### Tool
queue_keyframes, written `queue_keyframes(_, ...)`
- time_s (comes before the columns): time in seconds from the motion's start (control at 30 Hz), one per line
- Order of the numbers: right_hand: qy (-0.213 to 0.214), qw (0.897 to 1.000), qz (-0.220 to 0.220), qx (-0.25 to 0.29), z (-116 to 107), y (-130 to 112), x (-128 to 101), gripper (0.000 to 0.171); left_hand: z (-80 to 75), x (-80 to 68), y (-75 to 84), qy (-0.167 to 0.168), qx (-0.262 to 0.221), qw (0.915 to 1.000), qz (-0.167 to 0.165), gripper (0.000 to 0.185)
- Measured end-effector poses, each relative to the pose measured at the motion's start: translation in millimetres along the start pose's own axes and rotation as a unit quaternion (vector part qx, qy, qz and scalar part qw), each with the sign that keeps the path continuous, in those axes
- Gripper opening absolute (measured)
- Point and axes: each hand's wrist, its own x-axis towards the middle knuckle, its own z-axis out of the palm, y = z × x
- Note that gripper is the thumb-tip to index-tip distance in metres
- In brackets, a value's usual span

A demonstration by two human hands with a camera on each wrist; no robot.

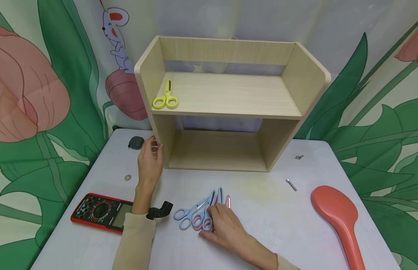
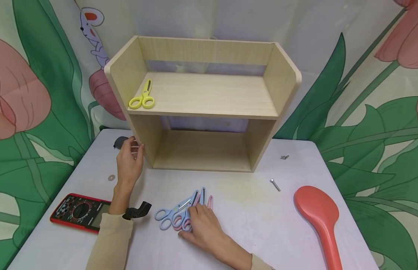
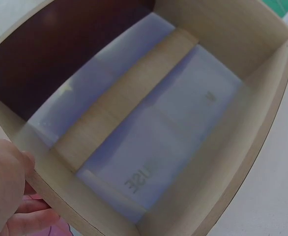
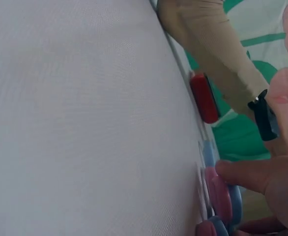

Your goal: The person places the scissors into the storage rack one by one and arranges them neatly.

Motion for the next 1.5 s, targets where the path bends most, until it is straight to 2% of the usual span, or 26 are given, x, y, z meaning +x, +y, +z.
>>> queue_keyframes(0.13, 0.020, 1.000, 0.002, -0.007, 2, -1, -3, 0.047, -0.4, -1.0, -1.3, 0.001, 0.003, 1.0000, 0.002, 0.040)
queue_keyframes(0.33, 0.031, 0.999, 0.023, -0.002, 1, -4, -3, 0.037, 1.0, -2.1, -3.5, -0.002, 0.002, 1.0000, -0.002, 0.040)
queue_keyframes(0.47, 0.005, 0.998, 0.060, 0.021, -2, -5, 1, 0.031, 1.9, -2.9, -4.0, -0.004, 0.006, 1.0000, -0.006, 0.040)
queue_keyframes(0.7, -0.043, 0.990, 0.126, 0.046, -8, -1, 12, 0.027, 1.5, -1.6, -2.9, 0.001, 0.011, 0.9999, 0.003, 0.039)
queue_keyframes(0.93, -0.035, 0.988, 0.138, 0.056, -6, 7, 17, 0.022, 1.5, -1.4, -3.3, 0.001, 0.006, 1.0000, 0.004, 0.039)
queue_keyframes(1.2, -0.019, 0.986, 0.136, 0.094, 0, 12, 22, 0.033, 0.9, -1.5, -2.0, 0.001, 0.009, 1.0000, 0.002, 0.039)
queue_keyframes(1.37, 0.014, 0.991, 0.117, 0.067, -1, 15, 25, 0.026, 0.1, -1.3, -0.3, -0.003, 0.009, 0.9999, -0.004, 0.040)
queue_keyframes(1.5, 0.025, 0.992, 0.119, 0.041, 0, 17, 26, 0.025, -1.0, -1.1, 1.5, -0.002, 0.004, 1.0000, -0.002, 0.040)
